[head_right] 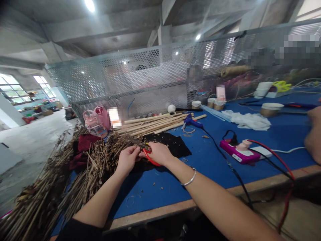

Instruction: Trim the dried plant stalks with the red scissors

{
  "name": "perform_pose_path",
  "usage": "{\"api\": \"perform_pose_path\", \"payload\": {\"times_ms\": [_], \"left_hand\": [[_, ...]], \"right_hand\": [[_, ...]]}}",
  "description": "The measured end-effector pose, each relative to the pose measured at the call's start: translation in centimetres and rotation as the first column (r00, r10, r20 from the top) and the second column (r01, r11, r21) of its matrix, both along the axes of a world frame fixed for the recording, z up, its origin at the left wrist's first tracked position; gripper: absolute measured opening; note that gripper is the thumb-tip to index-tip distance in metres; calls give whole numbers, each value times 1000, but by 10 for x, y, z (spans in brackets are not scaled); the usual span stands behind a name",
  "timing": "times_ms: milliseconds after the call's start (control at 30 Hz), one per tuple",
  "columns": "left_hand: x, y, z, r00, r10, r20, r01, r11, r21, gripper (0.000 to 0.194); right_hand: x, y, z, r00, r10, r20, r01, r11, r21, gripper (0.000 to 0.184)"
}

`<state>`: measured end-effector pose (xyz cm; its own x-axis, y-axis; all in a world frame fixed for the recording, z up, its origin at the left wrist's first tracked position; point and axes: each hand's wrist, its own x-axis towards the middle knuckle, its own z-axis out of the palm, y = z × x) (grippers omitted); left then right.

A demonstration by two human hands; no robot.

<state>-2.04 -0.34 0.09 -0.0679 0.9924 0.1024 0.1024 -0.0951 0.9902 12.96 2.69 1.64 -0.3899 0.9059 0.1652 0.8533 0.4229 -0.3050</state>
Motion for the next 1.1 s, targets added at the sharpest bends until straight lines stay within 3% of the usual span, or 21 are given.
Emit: {"api": "perform_pose_path", "payload": {"times_ms": [333, 733, 1100], "left_hand": [[0, 0, -1, 998, 40, -50, -38, 998, 43, 29], [-1, 1, 0, 999, 36, -27, -35, 999, 23, 28], [0, 0, 5, 994, 78, 74, -77, 997, -13, 23]], "right_hand": [[-1, -4, -2, 993, 95, -75, -89, 992, 88, 48], [-2, -2, -2, 997, 47, -59, -48, 999, -6, 47], [0, -2, -6, 994, 81, -71, -79, 996, 35, 49]]}}
